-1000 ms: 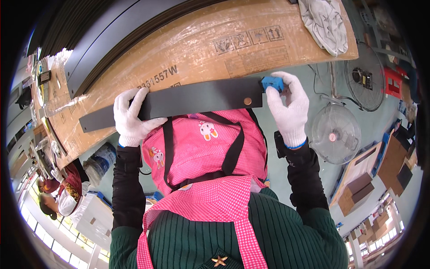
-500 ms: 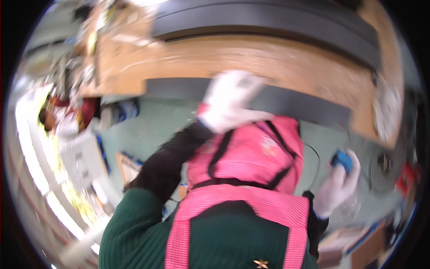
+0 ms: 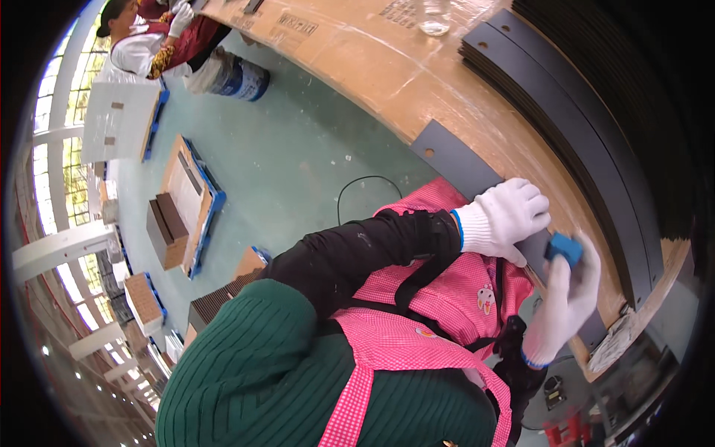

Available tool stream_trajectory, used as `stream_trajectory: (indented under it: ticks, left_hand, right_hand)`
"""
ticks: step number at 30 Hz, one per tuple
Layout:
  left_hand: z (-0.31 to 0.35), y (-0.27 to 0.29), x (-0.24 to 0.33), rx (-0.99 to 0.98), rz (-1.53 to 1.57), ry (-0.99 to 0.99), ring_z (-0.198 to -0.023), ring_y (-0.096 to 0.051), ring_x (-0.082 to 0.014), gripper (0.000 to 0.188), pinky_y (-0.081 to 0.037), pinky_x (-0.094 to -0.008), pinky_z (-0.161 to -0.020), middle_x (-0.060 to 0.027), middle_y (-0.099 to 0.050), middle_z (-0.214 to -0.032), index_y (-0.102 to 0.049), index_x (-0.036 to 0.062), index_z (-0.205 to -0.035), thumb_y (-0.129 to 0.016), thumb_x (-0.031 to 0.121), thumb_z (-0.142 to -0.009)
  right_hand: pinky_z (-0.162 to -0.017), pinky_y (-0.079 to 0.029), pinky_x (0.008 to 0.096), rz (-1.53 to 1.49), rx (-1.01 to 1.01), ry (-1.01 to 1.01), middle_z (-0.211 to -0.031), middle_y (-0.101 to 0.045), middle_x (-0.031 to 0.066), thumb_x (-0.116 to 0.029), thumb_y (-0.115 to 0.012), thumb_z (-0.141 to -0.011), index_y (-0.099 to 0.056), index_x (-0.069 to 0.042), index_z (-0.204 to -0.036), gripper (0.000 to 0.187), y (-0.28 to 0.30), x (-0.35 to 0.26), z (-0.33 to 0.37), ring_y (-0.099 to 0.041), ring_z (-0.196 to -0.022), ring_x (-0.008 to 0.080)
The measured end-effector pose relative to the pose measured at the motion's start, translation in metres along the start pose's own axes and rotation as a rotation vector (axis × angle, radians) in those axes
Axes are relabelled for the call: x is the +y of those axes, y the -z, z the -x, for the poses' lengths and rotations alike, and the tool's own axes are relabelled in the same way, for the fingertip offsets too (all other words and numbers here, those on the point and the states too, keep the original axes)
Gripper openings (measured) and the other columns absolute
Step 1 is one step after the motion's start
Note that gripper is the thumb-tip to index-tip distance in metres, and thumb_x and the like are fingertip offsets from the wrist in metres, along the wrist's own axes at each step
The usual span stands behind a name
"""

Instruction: Cleaning and inspecting long black furniture components on a workbench in a workshop.

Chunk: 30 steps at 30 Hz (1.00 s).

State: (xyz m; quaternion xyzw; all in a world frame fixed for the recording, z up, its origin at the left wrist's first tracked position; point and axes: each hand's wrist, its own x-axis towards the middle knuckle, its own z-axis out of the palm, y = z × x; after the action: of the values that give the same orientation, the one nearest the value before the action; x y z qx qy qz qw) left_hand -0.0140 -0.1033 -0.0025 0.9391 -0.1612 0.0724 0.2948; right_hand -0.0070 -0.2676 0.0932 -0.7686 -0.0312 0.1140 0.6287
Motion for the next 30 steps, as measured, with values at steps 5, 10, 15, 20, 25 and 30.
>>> stream_trajectory:
  ticks: [5,10,15,20,25,30]
  left_hand:
    - [0.02,-0.085,-0.017,0.492,2.205,0.346,-0.126,-0.059,-0.0306,0.063,-0.047,-0.0389,-0.11,-0.0183,-0.059,-0.134,-0.059,0.0037,-0.134,-0.084,0.029,-0.082]
    - [0.036,-0.083,-0.003,0.469,3.032,-0.084,-0.135,-0.059,-0.0268,0.033,-0.047,-0.0408,-0.112,-0.0119,-0.06,-0.147,-0.057,0.0103,-0.143,-0.051,0.021,-0.112]
    - [0.021,-0.111,-0.002,0.332,3.024,0.337,-0.141,-0.053,-0.0243,0.041,-0.044,-0.0403,-0.116,-0.0097,-0.053,-0.155,-0.048,0.0124,-0.152,-0.043,0.028,-0.115]
    - [0.021,-0.128,-0.002,0.243,2.962,0.24,-0.144,-0.052,-0.0298,0.051,-0.044,-0.0481,-0.118,-0.0087,-0.054,-0.158,-0.049,0.0103,-0.154,-0.057,0.031,-0.108]
    - [0.018,-0.162,0.004,0.479,2.055,0.261,-0.145,-0.05,-0.0279,0.06,-0.043,-0.0441,-0.118,-0.0073,-0.05,-0.161,-0.048,0.012,-0.154,-0.068,0.031,-0.1]
    - [0.017,-0.083,-0.001,-0.08,1.011,0.689,-0.106,-0.071,-0.0415,0.063,-0.061,-0.0442,-0.086,-0.0271,-0.062,-0.123,-0.064,-0.0028,-0.124,-0.09,0.018,-0.071]
  right_hand:
    - [-0.089,-0.054,0.0305,0.318,-0.436,0.098,-0.113,-0.07,0.0086,-0.001,-0.07,-0.09,-0.067,0.0,-0.125,0.034,-0.099,-0.03,-0.04,-0.067,-0.098,0.0155]
    - [-0.083,-0.056,0.0404,0.57,-0.704,0.393,-0.104,-0.068,0.0152,-0.01,-0.073,-0.089,-0.069,-0.007,-0.118,0.03,-0.162,-0.024,-0.08,-0.07,-0.09,0.0328]
    - [-0.092,-0.052,0.048,0.803,-0.847,0.531,-0.108,-0.068,0.012,-0.012,-0.07,-0.091,-0.068,-0.013,-0.116,0.025,-0.2,-0.017,-0.086,-0.066,-0.109,0.038]
    - [-0.096,-0.051,0.0433,0.982,-0.978,0.855,-0.108,-0.065,0.0087,-0.013,-0.071,-0.089,-0.067,-0.016,-0.116,0.027,-0.206,-0.007,-0.089,-0.064,-0.11,0.0317]
    - [-0.094,-0.051,0.0435,0.984,-1.023,0.92,-0.104,-0.065,0.0086,-0.014,-0.071,-0.088,-0.067,-0.015,-0.113,0.025,-0.213,-0.008,-0.091,-0.065,-0.106,0.0315]
    - [-0.091,-0.052,0.0449,1.082,-0.998,0.881,-0.101,-0.065,0.0112,-0.014,-0.069,-0.089,-0.068,-0.014,-0.11,0.021,-0.209,-0.015,-0.121,-0.065,-0.104,0.0331]
